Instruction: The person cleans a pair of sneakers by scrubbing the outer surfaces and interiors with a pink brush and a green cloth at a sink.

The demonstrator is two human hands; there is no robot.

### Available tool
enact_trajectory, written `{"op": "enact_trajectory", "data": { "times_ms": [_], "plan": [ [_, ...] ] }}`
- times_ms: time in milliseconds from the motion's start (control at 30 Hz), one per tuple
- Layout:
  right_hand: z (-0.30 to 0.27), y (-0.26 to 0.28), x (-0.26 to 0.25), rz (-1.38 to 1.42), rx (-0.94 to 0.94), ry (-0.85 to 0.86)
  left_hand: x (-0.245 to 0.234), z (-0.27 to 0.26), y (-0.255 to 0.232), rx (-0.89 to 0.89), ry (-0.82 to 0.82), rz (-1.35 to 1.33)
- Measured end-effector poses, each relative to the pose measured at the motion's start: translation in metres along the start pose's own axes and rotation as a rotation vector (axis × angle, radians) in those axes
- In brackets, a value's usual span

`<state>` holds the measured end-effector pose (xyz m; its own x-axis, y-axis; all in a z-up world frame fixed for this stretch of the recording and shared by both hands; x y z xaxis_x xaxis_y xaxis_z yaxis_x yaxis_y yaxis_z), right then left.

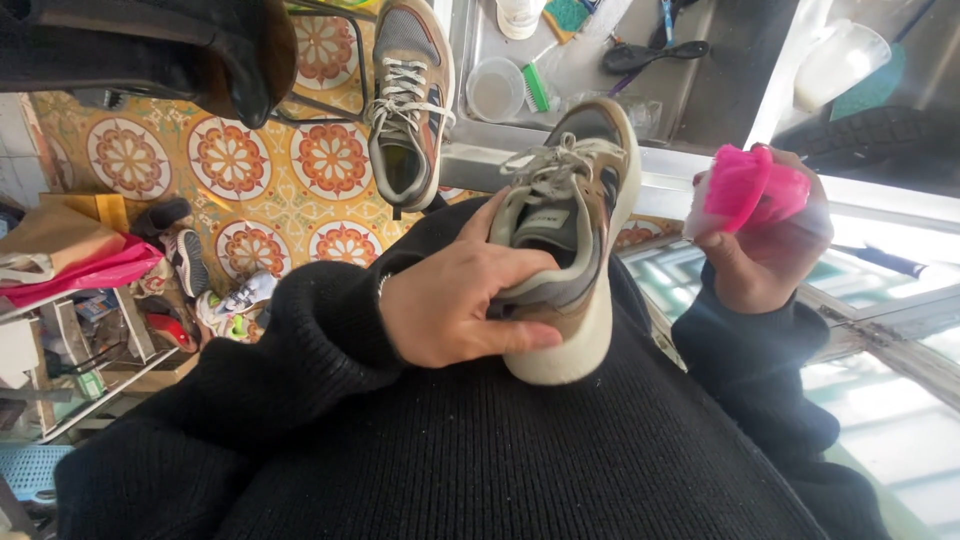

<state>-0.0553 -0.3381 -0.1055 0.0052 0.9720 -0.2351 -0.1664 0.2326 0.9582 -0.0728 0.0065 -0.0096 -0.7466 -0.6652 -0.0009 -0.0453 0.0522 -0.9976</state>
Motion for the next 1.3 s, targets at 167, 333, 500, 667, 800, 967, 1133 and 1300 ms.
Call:
{"op": "enact_trajectory", "data": {
  "times_ms": [167,333,500,667,800,967,1133,1300],
  "plan": [
    [-0.006,-0.001,0.024,-0.080,-0.151,0.104,-0.004,-0.012,0.045,-0.068,0.029,0.124],
    [-0.027,0.025,0.049,-0.076,0.056,0.112,0.002,-0.018,0.030,-0.140,0.005,0.091],
    [-0.032,0.028,0.040,-0.247,-0.035,0.128,0.007,-0.016,0.028,-0.142,-0.001,0.122],
    [-0.019,0.062,0.055,-0.374,-0.226,0.278,0.022,-0.019,0.034,-0.102,-0.025,0.210],
    [-0.018,0.129,0.084,-0.315,-0.398,0.471,0.023,-0.022,0.036,-0.066,-0.034,0.201],
    [-0.002,0.086,0.052,-0.489,-0.294,0.329,0.027,-0.025,0.024,-0.077,0.031,0.228],
    [-0.015,0.111,0.080,-0.346,-0.465,0.327,0.029,-0.025,0.014,-0.040,-0.026,0.312],
    [0.013,0.017,0.010,-0.514,-0.606,0.265,0.032,-0.021,-0.009,-0.018,-0.084,0.415]
  ]
}}
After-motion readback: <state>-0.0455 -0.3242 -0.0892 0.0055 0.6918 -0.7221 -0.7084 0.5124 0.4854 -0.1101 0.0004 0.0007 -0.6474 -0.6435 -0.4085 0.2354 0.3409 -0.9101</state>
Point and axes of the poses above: each hand's wrist, its own z-axis towards the middle knuckle, its own x-axis out of the palm, y = z × x, the point moved 5 cm from there along z, towards the middle knuckle, and after that the axes turned 10 degrees about -z, right-handed, at the moved point
